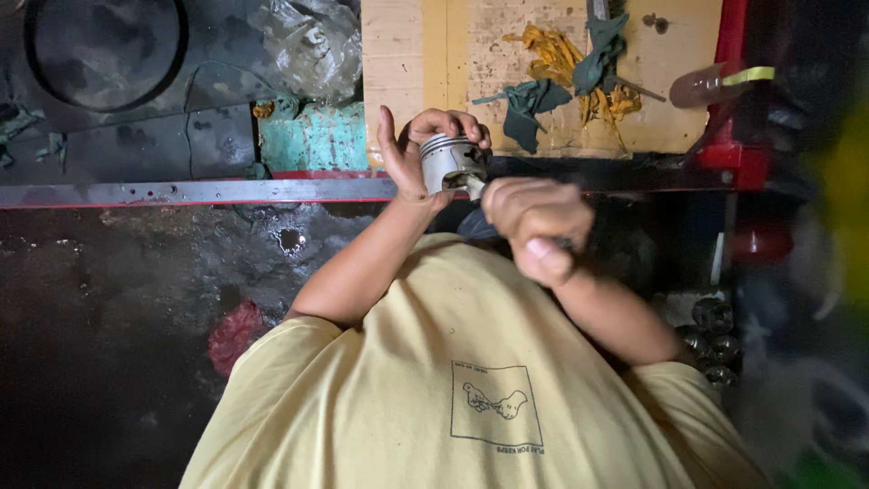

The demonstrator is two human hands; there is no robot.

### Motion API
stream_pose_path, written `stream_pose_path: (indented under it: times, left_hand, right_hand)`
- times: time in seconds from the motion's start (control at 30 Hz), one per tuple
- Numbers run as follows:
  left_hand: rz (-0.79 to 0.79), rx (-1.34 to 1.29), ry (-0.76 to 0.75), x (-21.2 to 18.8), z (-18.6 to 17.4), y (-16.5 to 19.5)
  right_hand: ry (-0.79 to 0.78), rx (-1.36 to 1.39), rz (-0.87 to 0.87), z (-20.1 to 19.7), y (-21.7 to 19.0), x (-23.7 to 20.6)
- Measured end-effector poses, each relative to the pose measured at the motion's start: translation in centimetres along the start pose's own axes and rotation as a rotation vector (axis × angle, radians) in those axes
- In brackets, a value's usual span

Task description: The person holds a motorcycle piston and scrapes carbon deposits from its ring grooves and skirt using a flat handheld scraper, rotating the piston to work around it. They occasionally set the piston down, pick up a cloth to wipe it, and resume scraping the grooves.

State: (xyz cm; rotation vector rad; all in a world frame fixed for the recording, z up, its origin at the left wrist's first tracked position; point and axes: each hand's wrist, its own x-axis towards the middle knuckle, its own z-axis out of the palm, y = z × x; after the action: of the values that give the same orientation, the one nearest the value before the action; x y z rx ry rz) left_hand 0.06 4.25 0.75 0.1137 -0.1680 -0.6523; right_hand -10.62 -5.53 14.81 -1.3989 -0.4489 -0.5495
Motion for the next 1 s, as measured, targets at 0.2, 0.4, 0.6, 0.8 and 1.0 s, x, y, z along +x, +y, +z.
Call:
stream_pose_path:
  times: [0.2, 0.4, 0.6, 0.8, 1.0]
  left_hand:
    - [0.029, 0.059, -0.043, -0.2, 0.3, -0.1]
    - [0.138, 0.15, -0.045, 0.2, 0.6, -0.2]
    - [0.219, 0.303, -0.005, 0.1, 0.5, -0.4]
    - [0.231, 0.347, -0.012, 0.2, -0.1, -0.8]
    - [0.209, 0.196, -0.015, 0.4, -0.7, -0.6]
  right_hand:
    - [0.135, 0.313, 0.127, 0.1, 0.1, 0.1]
    - [0.076, 0.134, 0.043, 0.3, 0.5, -0.1]
    - [0.09, 0.045, -0.005, 0.0, 0.6, -0.2]
    - [0.222, 0.257, 0.11, -0.3, 1.4, -0.6]
    - [0.184, 0.248, 0.076, -0.8, 2.3, -1.4]
